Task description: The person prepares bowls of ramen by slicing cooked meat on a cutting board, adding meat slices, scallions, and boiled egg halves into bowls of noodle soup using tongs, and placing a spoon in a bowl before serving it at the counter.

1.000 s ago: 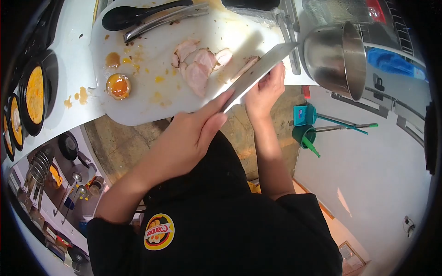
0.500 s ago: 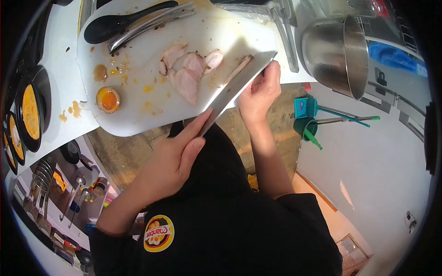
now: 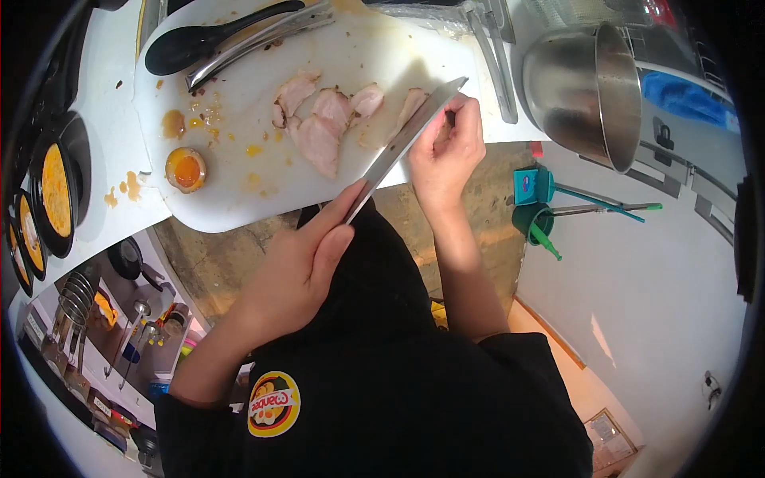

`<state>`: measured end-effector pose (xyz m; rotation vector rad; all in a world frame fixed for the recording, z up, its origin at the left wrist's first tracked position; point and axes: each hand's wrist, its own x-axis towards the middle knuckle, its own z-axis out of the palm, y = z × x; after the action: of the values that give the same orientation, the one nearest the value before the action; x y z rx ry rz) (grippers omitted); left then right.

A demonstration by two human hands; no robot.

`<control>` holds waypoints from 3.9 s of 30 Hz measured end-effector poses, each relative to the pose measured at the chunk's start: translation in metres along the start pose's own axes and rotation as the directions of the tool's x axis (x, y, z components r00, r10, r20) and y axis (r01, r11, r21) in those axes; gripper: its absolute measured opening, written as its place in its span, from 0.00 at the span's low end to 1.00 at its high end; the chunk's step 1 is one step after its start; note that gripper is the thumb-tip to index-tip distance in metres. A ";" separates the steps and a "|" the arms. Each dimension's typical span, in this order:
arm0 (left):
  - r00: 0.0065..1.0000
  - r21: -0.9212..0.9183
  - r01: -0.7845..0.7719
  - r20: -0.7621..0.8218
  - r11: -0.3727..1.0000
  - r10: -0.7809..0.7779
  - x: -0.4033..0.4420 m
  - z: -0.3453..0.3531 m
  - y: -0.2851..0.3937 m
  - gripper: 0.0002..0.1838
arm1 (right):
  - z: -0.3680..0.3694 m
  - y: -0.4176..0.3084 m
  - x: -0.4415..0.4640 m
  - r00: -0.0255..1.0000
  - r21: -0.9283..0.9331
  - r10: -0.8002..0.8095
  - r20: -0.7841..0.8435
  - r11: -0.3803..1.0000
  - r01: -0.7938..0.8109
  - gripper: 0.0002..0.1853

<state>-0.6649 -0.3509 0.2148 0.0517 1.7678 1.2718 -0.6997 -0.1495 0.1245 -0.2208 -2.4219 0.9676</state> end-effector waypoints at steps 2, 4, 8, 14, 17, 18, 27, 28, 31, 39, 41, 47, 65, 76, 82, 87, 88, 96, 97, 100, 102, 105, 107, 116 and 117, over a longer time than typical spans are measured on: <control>0.976 0.009 -0.199 -0.093 0.980 0.199 0.020 0.003 0.005 0.23 | 0.000 0.002 0.001 1.000 0.020 -0.007 0.000 1.000 0.007 0.03; 0.963 0.014 -0.246 -0.109 0.969 0.246 0.041 0.004 0.018 0.23 | -0.001 0.001 0.002 1.000 0.002 -0.019 -0.003 1.000 0.019 0.03; 0.927 0.053 -0.330 -0.171 0.942 0.334 0.059 0.013 0.021 0.23 | 0.001 0.000 -0.001 0.999 0.046 0.024 -0.026 0.999 -0.022 0.03; 0.965 0.091 -0.188 -0.169 0.978 0.201 -0.007 0.008 -0.014 0.24 | 0.000 0.004 -0.001 1.000 0.004 -0.003 -0.013 1.000 0.003 0.06; 0.997 -0.161 -0.010 -0.074 0.987 -0.002 -0.030 -0.005 -0.021 0.26 | -0.011 -0.007 -0.003 0.996 -0.139 -0.077 0.043 0.987 0.082 0.13; 0.996 -0.144 -0.036 -0.092 0.989 0.022 -0.031 -0.006 -0.020 0.26 | -0.014 -0.014 -0.004 0.995 -0.128 -0.097 0.019 0.987 0.099 0.13; 0.922 0.204 -0.274 -0.223 0.940 0.317 -0.016 0.003 -0.004 0.26 | -0.059 -0.032 0.018 0.972 0.171 0.215 0.093 0.959 -0.228 0.23; 0.915 0.209 -0.277 -0.241 0.938 0.324 -0.003 0.014 -0.002 0.26 | -0.077 -0.035 0.028 0.972 0.268 0.224 0.074 0.934 -0.235 0.23; 0.735 0.512 -0.409 -0.306 0.755 0.605 0.036 0.048 0.006 0.26 | -0.137 -0.028 0.077 0.970 0.217 -0.026 -0.241 0.973 0.080 0.22; 0.627 0.816 -0.087 -0.402 0.572 0.668 0.100 0.079 0.022 0.31 | -0.205 0.073 0.166 0.992 -0.297 -0.006 0.125 0.954 0.043 0.20; 0.615 0.807 -0.072 -0.427 0.586 0.663 0.099 0.080 0.024 0.30 | -0.202 0.088 0.166 0.985 -0.282 0.016 0.173 0.959 0.034 0.19; 0.524 0.806 0.066 -0.530 0.589 0.667 0.097 0.094 0.027 0.28 | -0.216 0.101 0.177 0.993 -0.061 0.112 0.031 0.992 -0.110 0.13; 0.251 0.713 0.247 -0.701 0.656 0.667 0.033 -0.031 0.026 0.09 | -0.248 0.106 0.160 0.968 0.016 -0.250 -0.032 0.968 0.251 0.17; 0.582 0.909 0.177 -0.407 0.378 0.705 0.079 -0.108 0.009 0.08 | -0.223 0.051 0.051 0.973 0.089 0.002 -0.231 0.996 0.019 0.14; 0.748 0.622 -0.188 -0.411 0.760 0.521 0.020 -0.109 0.021 0.10 | -0.172 0.015 -0.031 0.962 0.222 0.099 -0.253 0.974 -0.042 0.11; 0.800 0.694 -0.175 -0.314 0.698 0.512 0.036 -0.123 0.017 0.18 | -0.139 -0.034 -0.071 0.982 0.119 0.099 -0.160 0.990 -0.080 0.12; 0.877 0.690 -0.085 -0.291 0.719 0.383 0.042 -0.127 0.021 0.19 | -0.134 -0.040 -0.076 0.985 0.111 0.097 -0.140 0.990 -0.082 0.12; 0.701 0.743 -0.262 -0.292 0.616 0.651 0.091 -0.096 0.016 0.11 | -0.119 -0.017 -0.098 0.988 0.195 0.152 -0.030 0.970 -0.144 0.13; 0.635 0.760 -0.282 -0.310 0.585 0.708 0.079 -0.089 0.022 0.10 | -0.119 -0.011 -0.093 0.989 0.206 0.150 -0.015 0.968 -0.144 0.12; 0.578 0.768 -0.328 -0.297 0.549 0.760 0.040 -0.076 0.033 0.09 | -0.125 -0.007 -0.075 0.988 0.217 0.151 -0.013 0.965 -0.145 0.12; 0.578 0.751 -0.350 -0.297 0.560 0.760 0.025 -0.078 0.039 0.09 | -0.123 0.002 -0.061 0.992 0.220 0.123 -0.021 0.969 -0.115 0.12; 0.658 0.805 -0.115 -0.377 0.582 0.652 0.012 -0.088 0.031 0.10 | -0.110 0.003 -0.028 0.990 0.211 0.083 0.110 0.972 -0.105 0.12; 0.675 0.734 -0.099 -0.447 0.672 0.587 0.005 -0.096 0.022 0.12 | -0.096 0.004 0.001 0.983 0.117 -0.016 0.181 0.993 -0.006 0.13; 0.757 0.529 0.182 -0.613 0.829 0.225 -0.039 -0.052 -0.016 0.11 | -0.012 0.001 0.103 0.697 0.010 -0.316 0.644 0.914 0.405 0.12; 0.758 0.519 0.193 -0.618 0.832 0.210 -0.041 -0.046 -0.017 0.11 | -0.006 -0.001 0.104 0.682 -0.001 -0.321 0.657 0.904 0.427 0.12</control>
<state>-0.6656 -0.4128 0.2295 -0.0684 2.7293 0.7529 -0.7857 -0.1128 0.1710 0.6635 -2.9878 0.7298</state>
